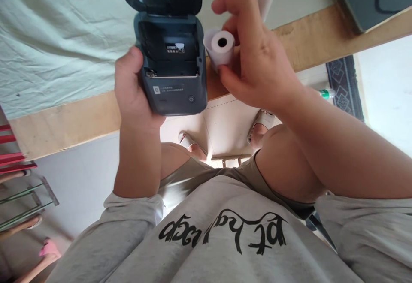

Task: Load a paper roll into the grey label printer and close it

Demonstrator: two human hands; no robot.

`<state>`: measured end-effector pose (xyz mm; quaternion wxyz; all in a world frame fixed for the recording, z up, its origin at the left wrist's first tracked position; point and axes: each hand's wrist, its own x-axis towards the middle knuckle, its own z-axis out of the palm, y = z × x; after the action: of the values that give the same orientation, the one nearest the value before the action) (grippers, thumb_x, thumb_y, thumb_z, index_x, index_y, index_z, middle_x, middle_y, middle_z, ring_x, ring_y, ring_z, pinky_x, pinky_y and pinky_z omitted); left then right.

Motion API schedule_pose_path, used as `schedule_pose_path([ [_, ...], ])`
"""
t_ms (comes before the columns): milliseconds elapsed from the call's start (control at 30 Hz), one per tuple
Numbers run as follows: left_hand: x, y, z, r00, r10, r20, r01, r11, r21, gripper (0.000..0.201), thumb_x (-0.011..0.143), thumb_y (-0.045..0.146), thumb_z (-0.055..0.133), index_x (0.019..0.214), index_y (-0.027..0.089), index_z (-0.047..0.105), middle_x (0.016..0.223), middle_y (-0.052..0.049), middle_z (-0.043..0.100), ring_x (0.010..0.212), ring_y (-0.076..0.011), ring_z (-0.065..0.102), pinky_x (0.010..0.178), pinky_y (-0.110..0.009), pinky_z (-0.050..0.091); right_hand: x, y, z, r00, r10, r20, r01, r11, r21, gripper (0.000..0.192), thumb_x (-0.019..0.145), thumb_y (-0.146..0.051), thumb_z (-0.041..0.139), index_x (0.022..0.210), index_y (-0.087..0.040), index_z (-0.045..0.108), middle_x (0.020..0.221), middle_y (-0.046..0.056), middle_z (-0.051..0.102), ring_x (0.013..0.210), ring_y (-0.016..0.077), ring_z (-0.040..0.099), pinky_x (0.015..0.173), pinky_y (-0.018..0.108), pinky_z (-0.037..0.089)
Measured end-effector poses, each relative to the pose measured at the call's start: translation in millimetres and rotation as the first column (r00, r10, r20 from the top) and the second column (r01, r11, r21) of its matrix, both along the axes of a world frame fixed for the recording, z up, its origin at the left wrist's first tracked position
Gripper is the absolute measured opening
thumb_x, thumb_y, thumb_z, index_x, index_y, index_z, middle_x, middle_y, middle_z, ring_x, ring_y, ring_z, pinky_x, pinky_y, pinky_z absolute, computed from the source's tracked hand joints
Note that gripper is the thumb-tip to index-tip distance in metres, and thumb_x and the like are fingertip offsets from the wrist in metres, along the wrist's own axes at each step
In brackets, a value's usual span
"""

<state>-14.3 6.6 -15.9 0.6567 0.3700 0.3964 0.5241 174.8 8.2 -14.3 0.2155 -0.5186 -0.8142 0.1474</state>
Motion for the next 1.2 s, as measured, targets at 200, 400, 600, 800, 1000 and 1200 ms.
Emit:
schedule_pose_path([
  [200, -0.1, -0.7, 0.2, 1.000, -0.024, -0.017, 0.024, 1.000, -0.008, 0.032, 0.075, 0.053, 0.036, 0.080, 0.024, 0.047, 0.093, 0.000, 0.062, 0.099, -0.0198, 0.054, 0.072, -0.030, 0.042, -2.2, -1.2, 0.3, 0.996, -0.047, 0.079, 0.046, 0.999, 0.015, 0.043, 0.070, -0.032, 0.043, 0.112, -0.025, 0.036, 0.108, 0.004, 0.037, 0.098, 0.0055, 0.040, 0.087, 0.024, 0.041],
  [400, 0.2, -0.2, -4.5, 1.000, -0.011, 0.022, 0.011, 1.000, 0.023, 0.038, 0.071, 0.060, 0.037, 0.078, 0.026, 0.050, 0.093, 0.001, 0.061, 0.098, -0.0202, 0.053, 0.070, -0.029, 0.042, -0.3, -1.4, 0.6, 0.999, -0.005, -0.033, 0.005, 1.000, 0.000, 0.058, 0.066, -0.015, 0.040, 0.120, -0.022, 0.021, 0.105, 0.001, 0.042, 0.090, 0.0003, 0.044, 0.080, 0.016, 0.042],
  [600, 1.3, -0.2, -3.8, 0.998, 0.004, 0.068, -0.006, 1.000, 0.030, 0.031, 0.075, 0.052, 0.039, 0.075, 0.022, 0.049, 0.090, -0.001, 0.062, 0.095, -0.0193, 0.054, 0.084, -0.034, 0.043, -2.9, -1.4, -0.4, 0.997, -0.037, 0.069, 0.033, 0.998, 0.060, 0.048, 0.070, -0.025, 0.042, 0.117, -0.028, 0.035, 0.107, 0.003, 0.035, 0.099, 0.0031, 0.040, 0.090, 0.019, 0.041],
  [800, -1.1, 1.7, -5.0, 0.998, -0.010, 0.054, 0.010, 1.000, 0.000, 0.017, 0.071, 0.042, 0.047, 0.074, 0.025, 0.051, 0.088, 0.001, 0.062, 0.089, -0.0194, 0.056, 0.071, -0.032, 0.045, -2.6, -1.6, 1.5, 0.999, -0.040, 0.009, 0.040, 0.998, 0.038, 0.055, 0.064, -0.014, 0.039, 0.118, -0.021, 0.031, 0.105, 0.001, 0.043, 0.096, 0.0024, 0.043, 0.089, 0.018, 0.041],
  [1000, -0.8, 1.4, -3.7, 0.998, -0.017, 0.058, 0.016, 1.000, 0.022, 0.017, 0.073, 0.041, 0.045, 0.076, 0.025, 0.050, 0.089, 0.000, 0.062, 0.092, -0.0188, 0.055, 0.081, -0.034, 0.046, -3.0, 1.1, 2.2, 0.999, -0.050, 0.011, 0.049, 0.997, 0.053, 0.052, 0.068, -0.020, 0.041, 0.119, -0.028, 0.036, 0.107, 0.004, 0.037, 0.100, 0.0037, 0.040, 0.089, 0.019, 0.040],
  [1200, 1.6, -1.8, -1.7, 0.999, 0.015, 0.033, -0.016, 0.999, 0.036, 0.018, 0.073, 0.039, 0.047, 0.079, 0.022, 0.049, 0.085, -0.001, 0.060, 0.083, -0.0157, 0.058, 0.066, -0.028, 0.047, -3.8, 0.1, 10.8, 0.936, -0.106, -0.336, 0.143, 0.986, 0.089, 0.051, 0.069, -0.029, 0.046, 0.116, -0.013, 0.038, 0.104, 0.001, 0.047, 0.084, 0.0004, 0.047, 0.070, 0.016, 0.036],
])
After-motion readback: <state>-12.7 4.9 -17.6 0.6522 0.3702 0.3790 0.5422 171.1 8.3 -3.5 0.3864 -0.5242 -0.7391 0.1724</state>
